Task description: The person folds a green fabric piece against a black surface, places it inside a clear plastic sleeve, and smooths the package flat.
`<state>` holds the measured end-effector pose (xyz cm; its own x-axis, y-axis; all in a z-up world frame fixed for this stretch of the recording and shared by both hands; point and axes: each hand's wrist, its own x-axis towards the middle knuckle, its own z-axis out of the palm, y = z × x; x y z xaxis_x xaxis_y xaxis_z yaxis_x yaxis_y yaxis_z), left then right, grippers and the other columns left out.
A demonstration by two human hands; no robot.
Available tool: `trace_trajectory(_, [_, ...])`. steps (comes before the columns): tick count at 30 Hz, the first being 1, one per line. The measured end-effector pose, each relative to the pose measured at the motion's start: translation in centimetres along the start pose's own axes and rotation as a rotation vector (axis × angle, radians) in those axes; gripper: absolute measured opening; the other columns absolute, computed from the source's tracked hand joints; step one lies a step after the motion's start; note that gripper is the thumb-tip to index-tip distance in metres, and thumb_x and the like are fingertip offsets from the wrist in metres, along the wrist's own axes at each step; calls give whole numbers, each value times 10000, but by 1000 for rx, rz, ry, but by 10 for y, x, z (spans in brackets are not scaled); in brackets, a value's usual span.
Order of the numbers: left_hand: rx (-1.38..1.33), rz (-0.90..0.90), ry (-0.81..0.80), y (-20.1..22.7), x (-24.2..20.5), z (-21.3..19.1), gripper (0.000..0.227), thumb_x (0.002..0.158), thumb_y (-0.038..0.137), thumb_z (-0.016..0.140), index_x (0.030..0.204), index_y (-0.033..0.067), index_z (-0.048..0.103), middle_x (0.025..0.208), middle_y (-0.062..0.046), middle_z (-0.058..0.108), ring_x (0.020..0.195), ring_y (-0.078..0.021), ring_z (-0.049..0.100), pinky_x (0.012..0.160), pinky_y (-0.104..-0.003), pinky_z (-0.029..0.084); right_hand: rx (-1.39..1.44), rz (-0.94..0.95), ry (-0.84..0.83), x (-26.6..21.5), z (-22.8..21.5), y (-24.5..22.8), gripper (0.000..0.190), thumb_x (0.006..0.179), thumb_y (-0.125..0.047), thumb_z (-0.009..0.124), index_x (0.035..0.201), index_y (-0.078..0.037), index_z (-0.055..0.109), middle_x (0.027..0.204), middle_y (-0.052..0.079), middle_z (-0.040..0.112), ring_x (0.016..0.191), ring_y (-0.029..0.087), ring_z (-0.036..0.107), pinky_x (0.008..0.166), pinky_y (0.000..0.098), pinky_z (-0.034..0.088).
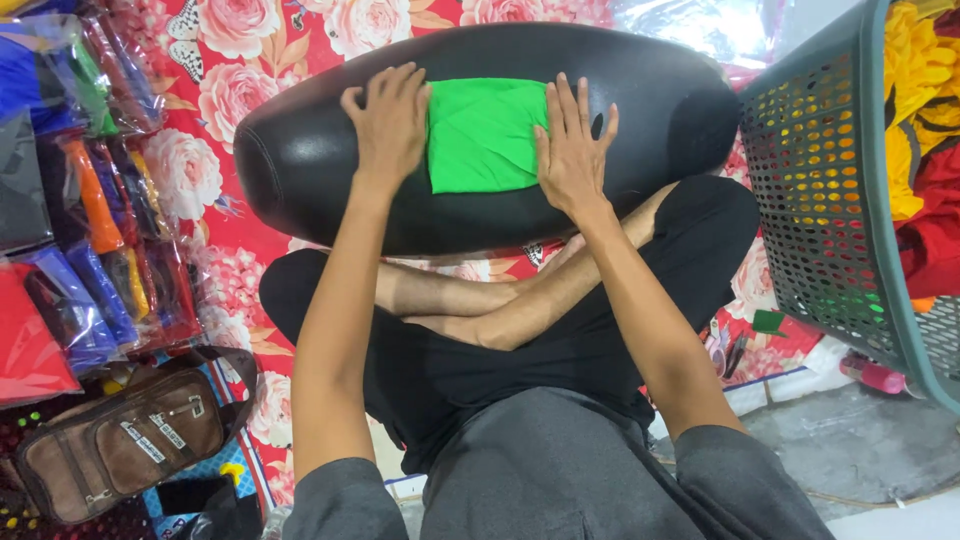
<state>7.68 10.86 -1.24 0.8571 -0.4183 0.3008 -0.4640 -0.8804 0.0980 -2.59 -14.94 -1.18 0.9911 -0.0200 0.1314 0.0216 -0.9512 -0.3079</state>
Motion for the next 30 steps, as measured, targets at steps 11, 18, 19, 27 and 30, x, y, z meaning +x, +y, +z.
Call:
trace_trajectory(11, [-514,-453,-264,-24,33,-3,60,884,366,746,906,324,783,1126,84,583,1236,-229,442,939,-478,244,-36,6,-16,1,-1,1,563,1149,-385,230,1657,-144,257,1724,21,242,1598,258,166,1210,637,56])
trace_trajectory(18, [-386,-264,80,18,26,-26,110,966,291,592,1018,261,685,1063,32,704,1007,-266,589,828,-467,293,-26,11,-16,2,-1,1,567,1150,-388,223,1658,-136,245,1726,33,233,1600,254,154,1216,646,50])
trace_trajectory(19, [-465,-94,54,37,22,-31,203,926,257,626,1125,257,665,1149,58,694,1076,-221,598,867,-454,287,-24,10,-11,1,0,1,567,1148,-392,224,1655,-140,256,1723,29,247,1598,252,166,1212,641,50])
trace_trajectory(27, [-144,497,-83,121,-10,-29,706,708,360,787,1311,69,564,1397,-83,577,1194,-235,601,1020,-440,381,-12,-2,-73,-3,-8,7,587,1119,-301,255,1679,-167,145,1756,11,160,1626,270,109,1203,685,40])
trace_trajectory(30, [-135,491,-128,123,-18,-18,900,769,459,843,1446,18,447,1485,-81,511,1443,-246,432,1207,-524,296,116,-2,-132,-2,-20,8,588,1113,-298,167,1683,-175,89,1766,1,113,1635,280,50,1198,702,-46])
